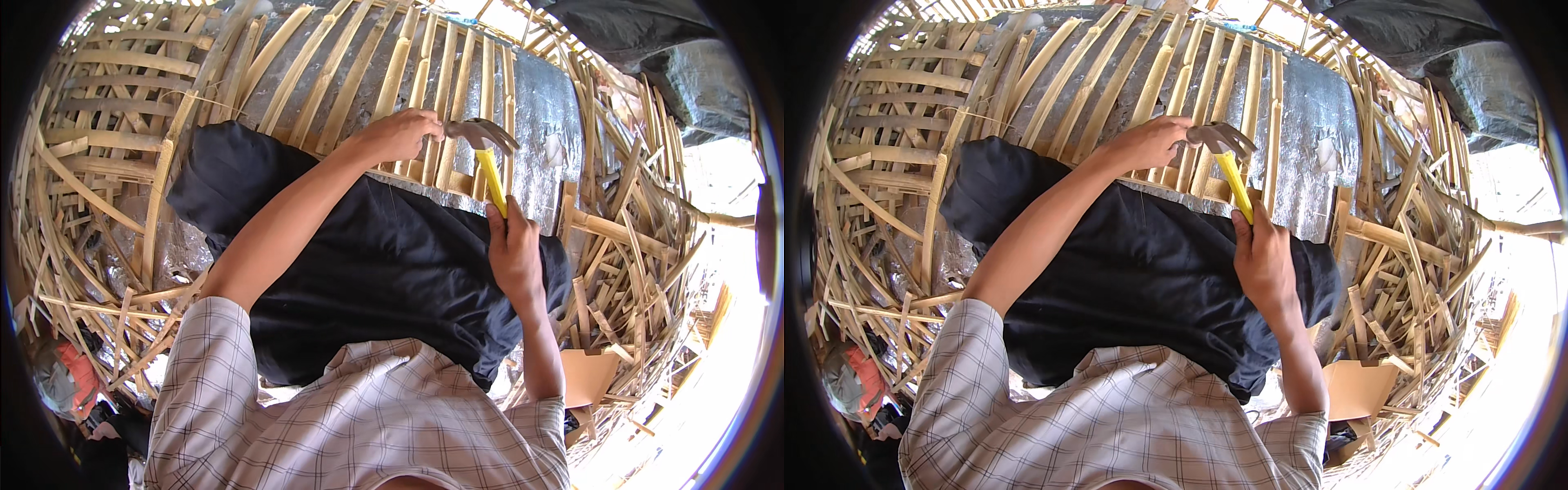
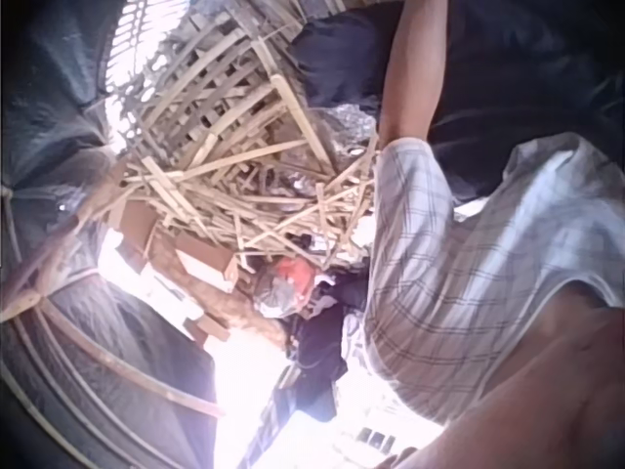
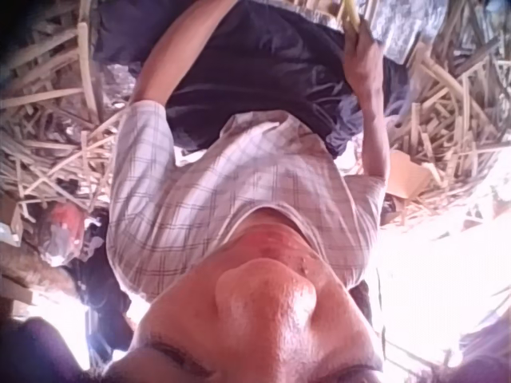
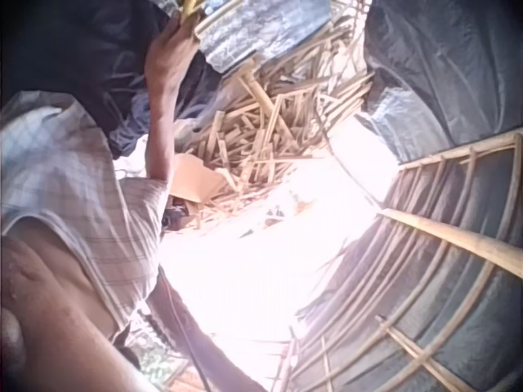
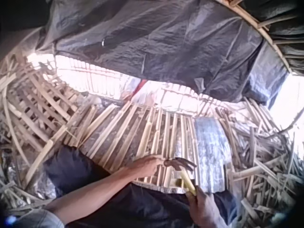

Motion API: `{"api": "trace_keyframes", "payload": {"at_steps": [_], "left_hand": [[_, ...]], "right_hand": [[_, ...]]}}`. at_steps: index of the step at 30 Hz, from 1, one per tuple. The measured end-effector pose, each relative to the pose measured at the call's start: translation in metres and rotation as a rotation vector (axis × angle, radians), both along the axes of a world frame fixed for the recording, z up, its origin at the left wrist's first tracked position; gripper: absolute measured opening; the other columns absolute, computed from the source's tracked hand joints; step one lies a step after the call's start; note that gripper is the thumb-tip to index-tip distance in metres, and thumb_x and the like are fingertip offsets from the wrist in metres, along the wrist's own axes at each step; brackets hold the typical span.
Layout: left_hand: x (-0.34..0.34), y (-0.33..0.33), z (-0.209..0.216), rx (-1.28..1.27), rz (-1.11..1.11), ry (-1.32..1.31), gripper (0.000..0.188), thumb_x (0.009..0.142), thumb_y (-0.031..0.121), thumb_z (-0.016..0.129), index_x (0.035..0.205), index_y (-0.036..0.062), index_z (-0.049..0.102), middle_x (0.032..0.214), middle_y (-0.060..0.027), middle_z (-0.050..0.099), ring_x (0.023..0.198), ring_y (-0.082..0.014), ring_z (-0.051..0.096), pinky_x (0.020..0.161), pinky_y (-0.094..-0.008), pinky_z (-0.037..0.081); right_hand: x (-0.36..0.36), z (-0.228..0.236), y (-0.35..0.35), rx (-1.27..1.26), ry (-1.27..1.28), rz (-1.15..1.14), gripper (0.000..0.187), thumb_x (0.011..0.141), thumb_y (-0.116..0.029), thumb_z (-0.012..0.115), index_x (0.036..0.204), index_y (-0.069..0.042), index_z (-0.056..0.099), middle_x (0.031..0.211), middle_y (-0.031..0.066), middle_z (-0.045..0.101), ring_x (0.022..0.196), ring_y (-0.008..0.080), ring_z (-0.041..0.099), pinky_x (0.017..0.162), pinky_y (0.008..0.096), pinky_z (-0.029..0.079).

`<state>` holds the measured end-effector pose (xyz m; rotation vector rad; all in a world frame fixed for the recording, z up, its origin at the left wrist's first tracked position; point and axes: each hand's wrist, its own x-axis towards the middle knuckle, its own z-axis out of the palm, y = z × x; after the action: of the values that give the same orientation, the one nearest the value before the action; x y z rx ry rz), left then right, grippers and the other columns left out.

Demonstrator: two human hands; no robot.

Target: The person hammers a nail into a wooden lattice made of bamboo strips, holding the lattice steady with one hand while driving the nail into a pre-positioned strip with a hammer.

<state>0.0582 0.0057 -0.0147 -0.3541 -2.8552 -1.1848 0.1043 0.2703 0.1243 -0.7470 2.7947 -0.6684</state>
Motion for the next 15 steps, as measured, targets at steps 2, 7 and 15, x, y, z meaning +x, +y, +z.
{"api": "trace_keyframes", "payload": {"at_steps": [2, 7, 15], "left_hand": [[-0.002, 0.003, 0.004, 0.014, 0.005, -0.055, 0.048, 0.08, -0.016, 0.056, 0.119, 0.0043, 0.074, 0.13, -0.0106, 0.066, 0.126, -0.0308, 0.063, 0.11, -0.041, 0.052], [-0.001, -0.002, 0.005, 0.038, -0.039, -0.042, 0.046, 0.079, -0.017, 0.054, 0.116, 0.0028, 0.074, 0.126, -0.0111, 0.068, 0.122, -0.0324, 0.064, 0.105, -0.0425, 0.052], [-0.002, 0.002, 0.01, 0.074, -0.052, -0.065, 0.049, 0.078, -0.019, 0.053, 0.117, 0.0027, 0.073, 0.128, -0.0135, 0.066, 0.125, -0.0343, 0.063, 0.109, -0.0427, 0.051]], "right_hand": [[0.001, -0.015, 0.007, 0.021, 0.02, 0.012, 0.023, 0.105, -0.023, 0.063, 0.106, 0.0, 0.059, 0.079, 0.0297, 0.064, 0.078, 0.0524, 0.062, 0.069, 0.0598, 0.048], [-0.001, -0.003, 0.006, 0.102, 0.049, 0.104, 0.024, 0.105, -0.023, 0.064, 0.106, 0.0, 0.059, 0.083, 0.0312, 0.062, 0.081, 0.0521, 0.061, 0.07, 0.0592, 0.047], [-0.004, -0.023, 0.016, 0.09, 0.191, 0.147, 0.021, 0.105, -0.02, 0.063, 0.11, 0.001, 0.06, 0.073, 0.0283, 0.062, 0.073, 0.0521, 0.061, 0.066, 0.0586, 0.047]]}}
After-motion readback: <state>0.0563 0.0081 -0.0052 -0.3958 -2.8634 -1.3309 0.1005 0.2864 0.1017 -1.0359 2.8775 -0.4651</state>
